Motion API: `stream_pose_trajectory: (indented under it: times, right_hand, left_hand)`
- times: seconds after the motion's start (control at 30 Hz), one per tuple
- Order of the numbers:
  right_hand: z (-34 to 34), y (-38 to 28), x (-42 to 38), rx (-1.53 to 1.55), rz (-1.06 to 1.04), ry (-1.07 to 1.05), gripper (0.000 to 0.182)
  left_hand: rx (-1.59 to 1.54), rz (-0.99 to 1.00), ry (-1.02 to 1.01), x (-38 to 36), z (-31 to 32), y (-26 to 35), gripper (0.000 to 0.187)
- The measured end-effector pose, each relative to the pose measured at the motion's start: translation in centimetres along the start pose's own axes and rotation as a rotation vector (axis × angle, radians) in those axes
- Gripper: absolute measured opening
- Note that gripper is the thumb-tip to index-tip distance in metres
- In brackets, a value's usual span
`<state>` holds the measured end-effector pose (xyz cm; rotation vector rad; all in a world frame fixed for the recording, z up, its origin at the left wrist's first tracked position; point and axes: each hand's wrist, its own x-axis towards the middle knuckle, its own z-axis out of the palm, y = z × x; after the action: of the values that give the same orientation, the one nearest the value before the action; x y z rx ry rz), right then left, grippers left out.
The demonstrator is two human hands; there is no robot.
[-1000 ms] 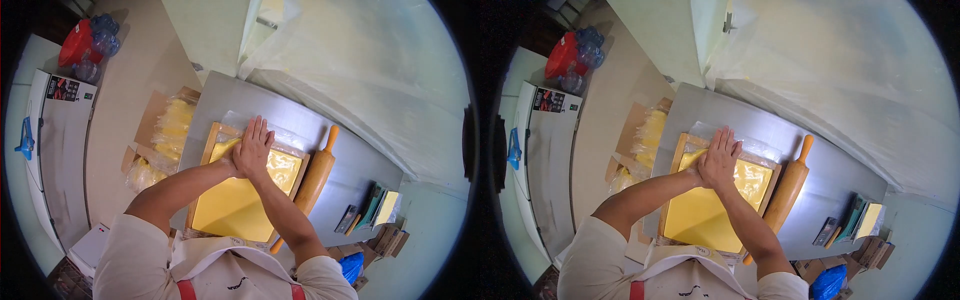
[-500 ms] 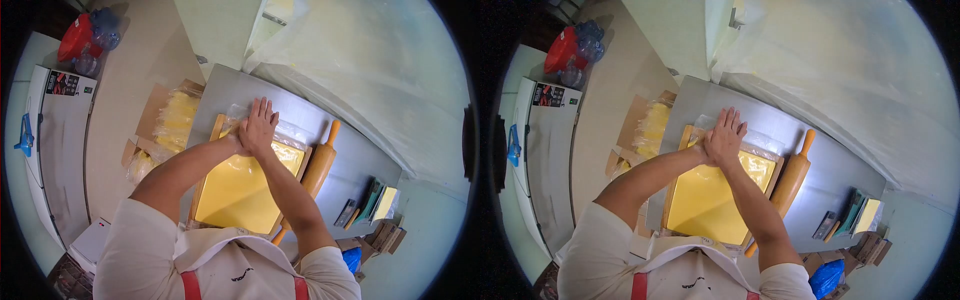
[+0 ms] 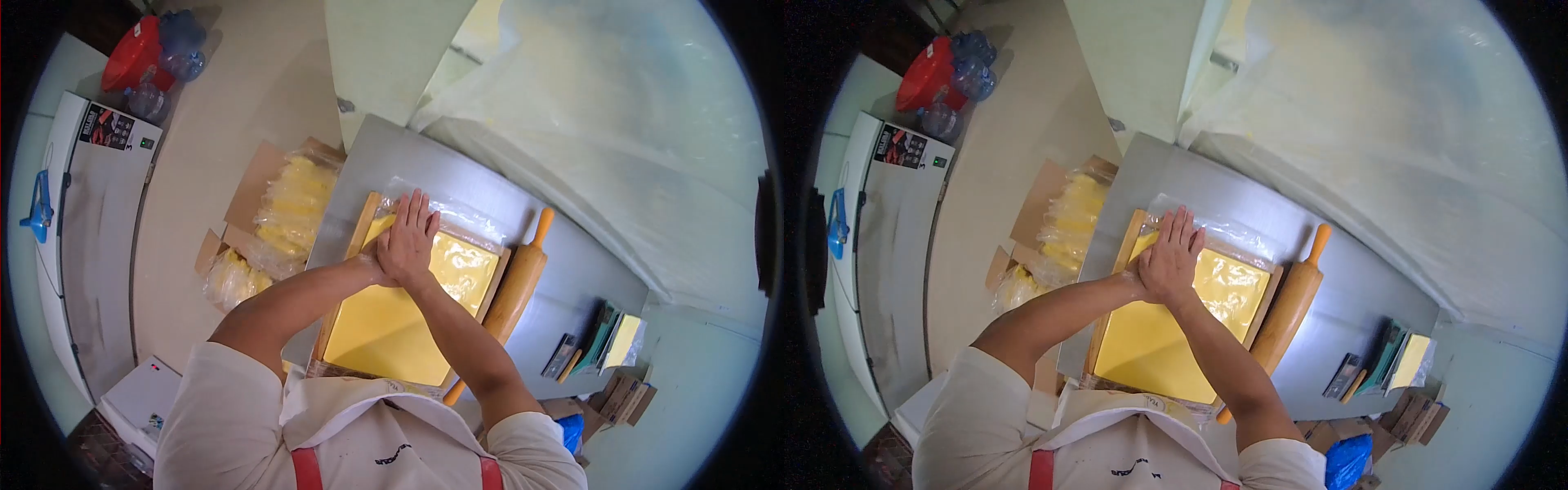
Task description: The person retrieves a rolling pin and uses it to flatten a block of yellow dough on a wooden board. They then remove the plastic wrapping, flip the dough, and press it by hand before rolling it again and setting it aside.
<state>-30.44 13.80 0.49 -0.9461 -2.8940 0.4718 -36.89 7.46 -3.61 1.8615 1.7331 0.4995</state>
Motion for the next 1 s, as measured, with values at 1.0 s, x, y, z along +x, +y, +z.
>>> stream_pose_trajectory:
  times: [1.0]
  right_hand:
    - [0.5,0.2,-5.2,0.039,-0.069,-0.034,0.068]
  left_hand:
    - [0.071,0.064,0.038,-3.0,0.1,3.2,0.072]
